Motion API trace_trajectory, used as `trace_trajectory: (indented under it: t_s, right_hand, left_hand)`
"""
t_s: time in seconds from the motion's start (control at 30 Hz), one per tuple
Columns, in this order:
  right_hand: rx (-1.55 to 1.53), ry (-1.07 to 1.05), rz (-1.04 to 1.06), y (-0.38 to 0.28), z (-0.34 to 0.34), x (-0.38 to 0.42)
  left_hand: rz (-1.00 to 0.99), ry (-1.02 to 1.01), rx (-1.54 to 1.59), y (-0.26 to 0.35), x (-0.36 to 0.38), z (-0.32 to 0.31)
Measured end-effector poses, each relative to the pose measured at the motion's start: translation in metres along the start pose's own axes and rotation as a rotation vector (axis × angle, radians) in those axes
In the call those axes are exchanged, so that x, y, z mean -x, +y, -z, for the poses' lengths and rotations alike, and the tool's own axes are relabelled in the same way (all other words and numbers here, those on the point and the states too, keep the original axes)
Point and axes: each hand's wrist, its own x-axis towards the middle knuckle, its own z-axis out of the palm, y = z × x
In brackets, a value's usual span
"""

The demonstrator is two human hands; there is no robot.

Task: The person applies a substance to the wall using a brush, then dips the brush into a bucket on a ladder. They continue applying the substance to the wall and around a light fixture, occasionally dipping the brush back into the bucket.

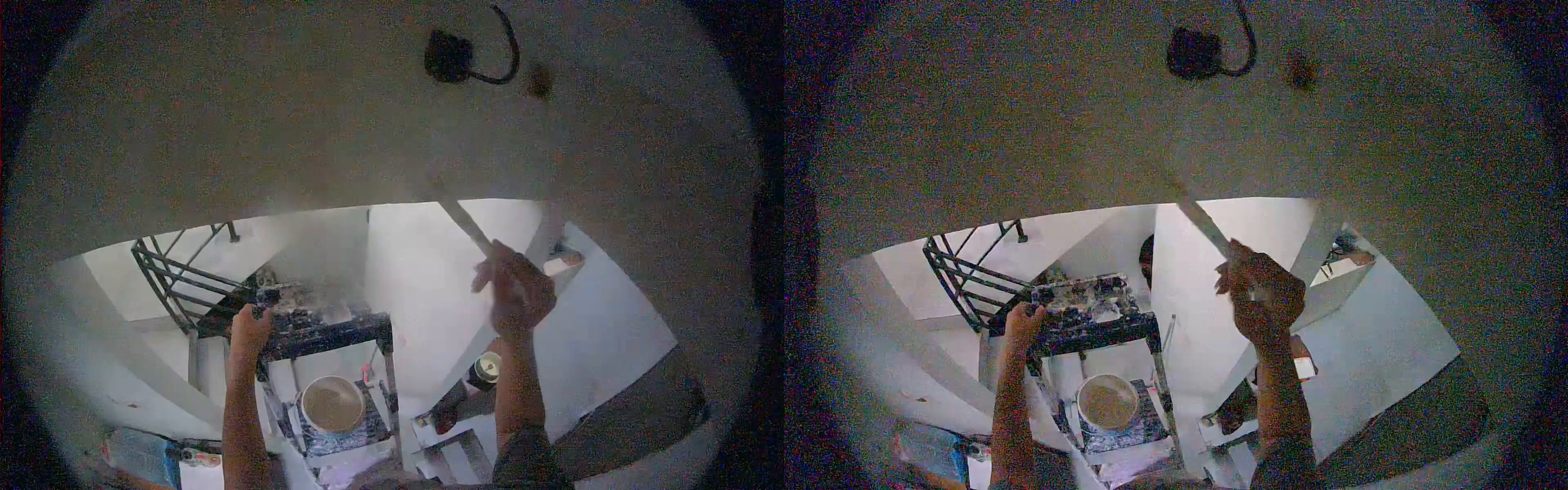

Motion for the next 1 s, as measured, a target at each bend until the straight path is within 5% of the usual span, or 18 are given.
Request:
trace_trajectory:
  t_s: [0.03,0.1,0.23,0.27,0.5,0.73,0.83,0.97,1.0]
  right_hand:
    - [0.004,-0.004,0.004,-0.001,0.0,0.002]
    - [-0.47,0.101,-0.492,0.002,0.005,0.004]
    - [-0.531,0.163,-0.484,0.017,0.002,0.001]
    - [-0.329,0.066,-0.373,0.02,0.005,-0.001]
    - [-0.381,0.212,-0.262,0.023,0.0,-0.02]
    - [0.498,0.057,0.306,0.023,-0.003,-0.082]
    - [0.614,0.0,0.472,0.023,-0.014,-0.098]
    - [0.715,-0.143,0.55,0.023,-0.005,-0.075]
    - [0.607,-0.213,0.393,0.017,0.003,-0.067]
  left_hand:
    - [0.013,-0.009,-0.001,0.008,0.008,0.008]
    - [0.004,0.021,0.006,0.013,0.014,0.01]
    - [-0.074,0.073,0.017,-0.006,0.011,-0.002]
    - [-0.074,0.069,0.016,-0.008,0.01,-0.004]
    - [0.02,-0.07,-0.039,-0.007,0.001,-0.003]
    - [0.019,-0.058,0.003,-0.011,0.0,-0.003]
    - [0.01,-0.025,-0.073,-0.013,-0.003,-0.005]
    - [-0.045,-0.052,0.015,-0.01,0.002,0.003]
    - [-0.023,-0.066,0.004,-0.01,0.003,0.002]
